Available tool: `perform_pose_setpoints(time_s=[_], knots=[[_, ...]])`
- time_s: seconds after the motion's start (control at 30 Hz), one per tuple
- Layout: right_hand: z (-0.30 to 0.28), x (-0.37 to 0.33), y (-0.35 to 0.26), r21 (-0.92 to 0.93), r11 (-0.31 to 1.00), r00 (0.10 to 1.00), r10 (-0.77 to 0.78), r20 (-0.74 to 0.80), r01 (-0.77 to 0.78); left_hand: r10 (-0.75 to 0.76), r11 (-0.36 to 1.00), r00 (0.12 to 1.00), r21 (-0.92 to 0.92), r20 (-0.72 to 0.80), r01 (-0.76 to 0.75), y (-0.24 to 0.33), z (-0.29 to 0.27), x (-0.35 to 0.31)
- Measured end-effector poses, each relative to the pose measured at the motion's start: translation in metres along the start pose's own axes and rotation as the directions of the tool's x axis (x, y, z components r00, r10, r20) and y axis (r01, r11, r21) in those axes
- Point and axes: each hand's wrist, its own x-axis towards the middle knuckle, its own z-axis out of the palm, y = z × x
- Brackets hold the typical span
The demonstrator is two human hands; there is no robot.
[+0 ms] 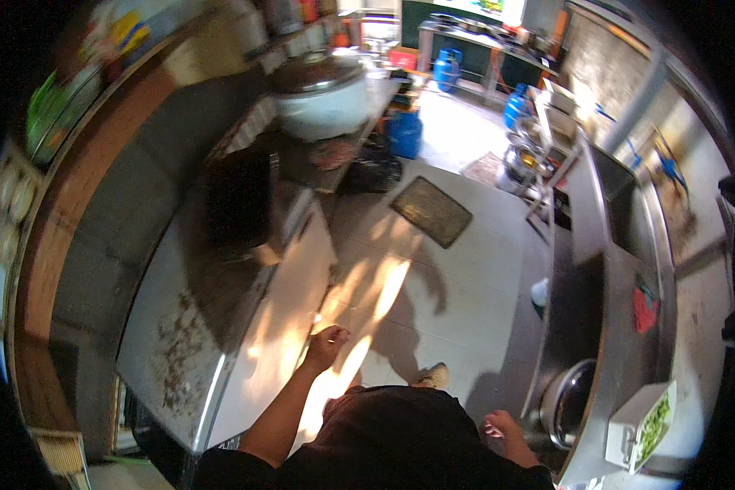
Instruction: The person washes chopped green vegetables in a metal tray under running water, rinses the tray and a red cutting board, and places them on a shelf. The person then clears debris from the sink drain and washes their hands.
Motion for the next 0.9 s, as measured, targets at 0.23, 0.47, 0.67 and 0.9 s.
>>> perform_pose_setpoints(time_s=[0.23,0.47,0.67,0.9], knots=[[-0.075,0.013,-0.012,-0.22,0.947,0.908,-0.295,-0.297,0.235,-0.519,0.823,0.845,0.341,0.127,0.454,-0.103,0.081,0.06],[-0.179,-0.021,-0.125,-0.064,0.918,0.844,-0.385,-0.374,0.391,-0.736,0.677,0.666,0.116,0.118,0.727,-0.07,0.139,0.123],[-0.24,0.025,-0.268,-0.08,0.888,0.824,-0.451,-0.342,0.453,-0.663,0.748,0.725,0.201,0.183,0.633,0.0,0.211,0.278],[-0.362,0.028,-0.444,-0.072,0.786,0.689,-0.579,-0.437,0.614,-0.631,0.757,0.72,0.434,0.289,0.489,0.096,0.3,0.504]])
